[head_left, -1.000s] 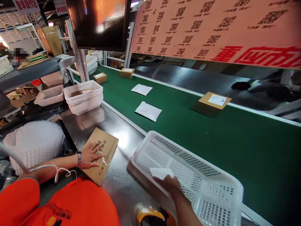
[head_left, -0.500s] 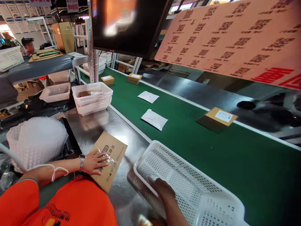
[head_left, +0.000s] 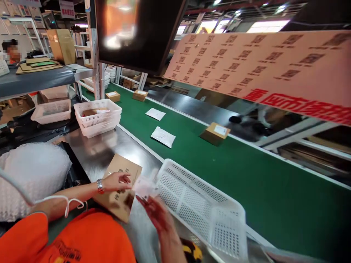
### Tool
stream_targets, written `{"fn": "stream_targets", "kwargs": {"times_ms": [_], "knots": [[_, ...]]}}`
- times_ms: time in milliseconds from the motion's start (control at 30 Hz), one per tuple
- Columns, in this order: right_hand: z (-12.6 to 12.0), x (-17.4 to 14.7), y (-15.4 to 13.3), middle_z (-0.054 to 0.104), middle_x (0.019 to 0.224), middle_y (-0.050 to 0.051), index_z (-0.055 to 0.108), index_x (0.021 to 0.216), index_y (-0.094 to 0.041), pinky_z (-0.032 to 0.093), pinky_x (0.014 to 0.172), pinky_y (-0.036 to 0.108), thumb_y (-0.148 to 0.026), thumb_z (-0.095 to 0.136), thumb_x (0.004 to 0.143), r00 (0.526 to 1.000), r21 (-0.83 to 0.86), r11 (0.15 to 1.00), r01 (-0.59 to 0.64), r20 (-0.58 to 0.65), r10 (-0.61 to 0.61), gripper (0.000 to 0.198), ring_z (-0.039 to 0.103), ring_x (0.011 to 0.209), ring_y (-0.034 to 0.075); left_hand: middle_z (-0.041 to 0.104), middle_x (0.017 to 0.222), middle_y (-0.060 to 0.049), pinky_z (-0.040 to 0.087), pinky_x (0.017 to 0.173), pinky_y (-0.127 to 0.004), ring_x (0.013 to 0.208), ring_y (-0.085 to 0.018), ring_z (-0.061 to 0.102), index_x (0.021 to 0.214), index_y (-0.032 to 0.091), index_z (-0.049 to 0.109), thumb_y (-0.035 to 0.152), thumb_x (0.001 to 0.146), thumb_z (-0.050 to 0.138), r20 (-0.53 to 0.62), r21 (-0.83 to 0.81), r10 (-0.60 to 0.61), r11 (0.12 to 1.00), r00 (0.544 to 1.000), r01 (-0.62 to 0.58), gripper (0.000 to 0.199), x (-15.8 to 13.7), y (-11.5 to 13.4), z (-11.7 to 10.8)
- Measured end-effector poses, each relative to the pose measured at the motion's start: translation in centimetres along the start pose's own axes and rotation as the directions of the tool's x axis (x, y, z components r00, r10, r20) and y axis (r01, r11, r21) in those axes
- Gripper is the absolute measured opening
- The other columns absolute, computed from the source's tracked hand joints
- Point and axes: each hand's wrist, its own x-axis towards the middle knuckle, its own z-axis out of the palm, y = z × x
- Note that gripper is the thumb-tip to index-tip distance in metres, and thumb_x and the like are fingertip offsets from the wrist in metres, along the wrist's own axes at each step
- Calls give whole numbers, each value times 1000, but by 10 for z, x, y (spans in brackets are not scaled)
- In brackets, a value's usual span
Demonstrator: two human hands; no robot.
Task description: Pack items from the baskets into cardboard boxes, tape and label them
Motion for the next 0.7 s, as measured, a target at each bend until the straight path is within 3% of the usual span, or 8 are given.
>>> {"fn": "stream_targets", "kwargs": {"times_ms": [67, 133, 200, 367, 467, 567, 633, 700], "knots": [[26, -9, 22, 85, 95, 4, 79, 78, -24, 65, 106, 56, -45, 103, 69, 994, 39, 996, -85, 71, 83, 33, 79, 89, 25, 80, 103, -8, 58, 80, -29, 89, -20, 74, 117, 13, 81, 45, 79, 96, 23, -35, -47, 998, 999, 47, 52, 2, 7, 1], [43, -15, 35, 87, 115, 10, 86, 99, -24, 66, 103, 54, -53, 102, 70, 985, 43, 989, -144, 100, 139, 44, 81, 107, 32, 72, 80, -1, 51, 72, -26, 76, -15, 66, 86, 13, 78, 44, 75, 97, 43, 6, -82, 997, 996, 82, 38, 2, 12, -3], [52, -18, 42, 86, 122, 13, 86, 114, -24, 68, 97, 52, -63, 99, 72, 988, 48, 988, -145, 54, 143, 59, 81, 111, 35, 66, 71, 2, 46, 68, -24, 70, -14, 60, 74, 14, 72, 44, 74, 96, 31, 12, -123, 992, 992, 123, 38, 0, 15, -9], [61, -20, 47, 88, 107, 11, 87, 103, -23, 64, 71, 39, -72, 99, 66, 972, -143, 990, -1, -232, -32, 62, 82, 91, 32, 68, 70, 2, 45, 67, -24, 69, -14, 60, 71, 15, 73, 44, 70, 97, 18, -15, -180, 983, 983, 180, 37, -6, 13, -28], [69, -16, 48, 84, 82, 9, 86, 85, -19, 54, 61, 33, -78, 97, 61, 949, -286, 958, 30, -293, -117, 65, 75, 72, 27, 69, 69, 2, 45, 64, -24, 67, -15, 61, 68, 16, 75, 43, 65, 98, 243, 56, -211, 977, 947, 204, 36, -12, 7, -40], [81, -9, 48, 80, 74, 6, 85, 81, -17, 47, 59, 31, -74, 99, 61, 945, -372, 927, 37, -288, -153, 62, 67, 63, 22, 77, 79, 0, 51, 69, -26, 73, -19, 68, 79, 18, 83, 45, 63, 99, 473, 107, -241, 971, 847, 216, 35, -18, 1, -49], [90, -4, 50, 81, 75, 6, 85, 82, -18, 48, 60, 32, -71, 101, 60, 938, -355, 934, 36, -309, -154, 60, 67, 63, 21, 81, 86, -2, 57, 76, -30, 79, -22, 74, 86, 19, 86, 44, 61, 101, 526, 106, -238, 971, 817, 214, 38, -21, -3, -51], [98, 0, 55, 82, 78, 5, 84, 87, -20, 51, 60, 32, -72, 102, 56, 908, -263, 963, 62, -385, -164, 63, 69, 64, 21, 84, 92, -4, 61, 82, -34, 86, -25, 77, 92, 19, 88, 42, 61, 102, 498, 69, -221, 974, 838, 215, 42, -22, -6, -51]]}}
